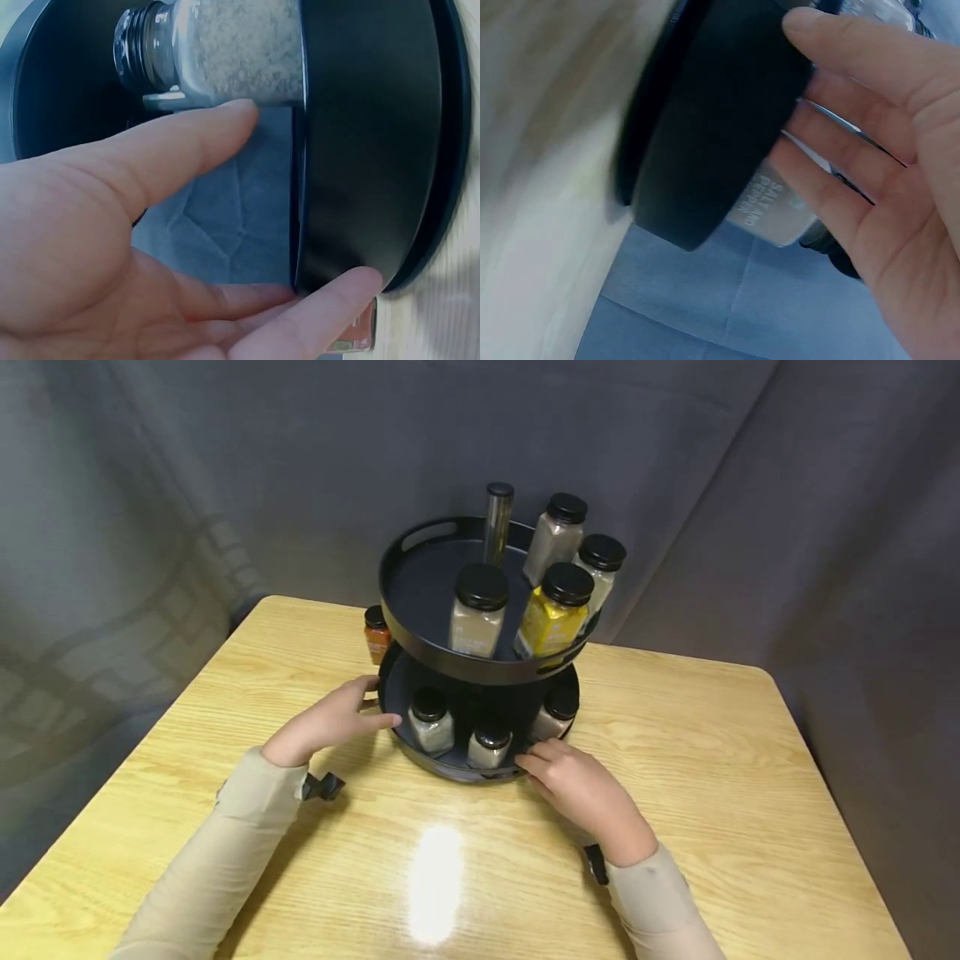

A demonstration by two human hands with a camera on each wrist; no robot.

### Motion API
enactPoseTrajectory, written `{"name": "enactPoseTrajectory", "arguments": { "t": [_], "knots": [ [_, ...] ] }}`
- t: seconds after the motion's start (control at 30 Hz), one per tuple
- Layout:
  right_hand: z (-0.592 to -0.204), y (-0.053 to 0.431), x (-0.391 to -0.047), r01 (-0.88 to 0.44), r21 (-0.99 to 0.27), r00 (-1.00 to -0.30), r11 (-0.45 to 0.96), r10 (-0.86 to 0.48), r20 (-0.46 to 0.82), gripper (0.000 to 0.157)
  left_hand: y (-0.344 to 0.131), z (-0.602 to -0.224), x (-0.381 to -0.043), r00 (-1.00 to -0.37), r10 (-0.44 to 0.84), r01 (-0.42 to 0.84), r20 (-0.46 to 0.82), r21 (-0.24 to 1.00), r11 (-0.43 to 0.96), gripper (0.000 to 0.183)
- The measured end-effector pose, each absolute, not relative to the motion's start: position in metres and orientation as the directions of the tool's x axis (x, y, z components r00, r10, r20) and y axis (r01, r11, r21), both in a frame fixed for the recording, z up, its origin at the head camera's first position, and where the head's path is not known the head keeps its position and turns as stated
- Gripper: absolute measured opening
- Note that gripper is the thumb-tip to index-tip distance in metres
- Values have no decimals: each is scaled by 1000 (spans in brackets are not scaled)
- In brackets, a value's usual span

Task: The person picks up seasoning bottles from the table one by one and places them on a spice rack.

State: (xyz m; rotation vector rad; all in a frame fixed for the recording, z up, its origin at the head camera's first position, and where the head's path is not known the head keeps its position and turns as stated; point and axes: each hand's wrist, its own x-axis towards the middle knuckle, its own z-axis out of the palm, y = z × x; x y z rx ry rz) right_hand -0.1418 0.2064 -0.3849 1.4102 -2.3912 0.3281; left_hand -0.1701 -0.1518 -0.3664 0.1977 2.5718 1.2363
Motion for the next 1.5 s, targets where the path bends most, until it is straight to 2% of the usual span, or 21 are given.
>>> {"name": "enactPoseTrajectory", "arguments": {
  "t": [0.07, 0.17, 0.2, 0.3, 0.5, 0.6, 0.7, 0.97, 1.13, 1.27, 1.3, 1.43, 1.5],
  "knots": [
    [-388, 209, -140, -885, 7, -419, 466, -801, 428, 39, -153, -367, -171, -949, 245, -11, -196, 800, 600, 81],
    [-392, 212, -140, -889, 68, -376, 453, -807, 456, 15, -157, -369, -174, -950, 239, -28, -198, 822, 569, 81],
    [-393, 213, -140, -889, 87, -362, 449, -808, 465, 20, -158, -369, -175, -954, 230, -30, -192, 826, 562, 80],
    [-397, 214, -140, -883, 140, -334, 448, -809, 483, 52, -163, -369, -179, -971, 199, -5, -133, 843, 538, 73],
    [-401, 216, -138, -869, 159, -350, 469, -808, 474, 53, -174, -367, -190, -991, 79, 136, 111, 875, 466, 54],
    [-402, 218, -137, -866, 143, -367, 478, -804, 467, 52, -178, -369, -196, -978, 20, 195, 208, 875, 443, 53],
    [-404, 220, -137, -871, 112, -378, 478, -798, 469, 51, -180, -372, -204, -969, -24, 217, 246, 892, 397, 56],
    [-403, 222, -138, -887, 64, -358, 457, -769, 529, 51, -183, -384, -230, -987, -45, 138, 156, 952, 272, 66],
    [-402, 221, -140, -892, 42, -360, 449, -764, 535, 51, -184, -391, -242, -996, -36, 74, 85, 968, 240, 71],
    [-402, 220, -143, -896, 18, -369, 445, -764, 529, 52, -180, -380, -240, -999, -16, 28, 33, 973, 228, 72],
    [-402, 220, -143, -896, 13, -371, 443, -765, 526, 40, -179, -381, -242, -999, -21, 22, 27, 975, 223, 72],
    [-403, 219, -146, -900, 2, -370, 436, -765, 528, 40, -177, -392, -253, -998, -51, 36, 46, 981, 189, 71],
    [-404, 219, -147, -900, -6, -372, 435, -763, 528, 21, -178, -404, -262, -995, -69, 58, 70, 984, 169, 71]
  ]
}}
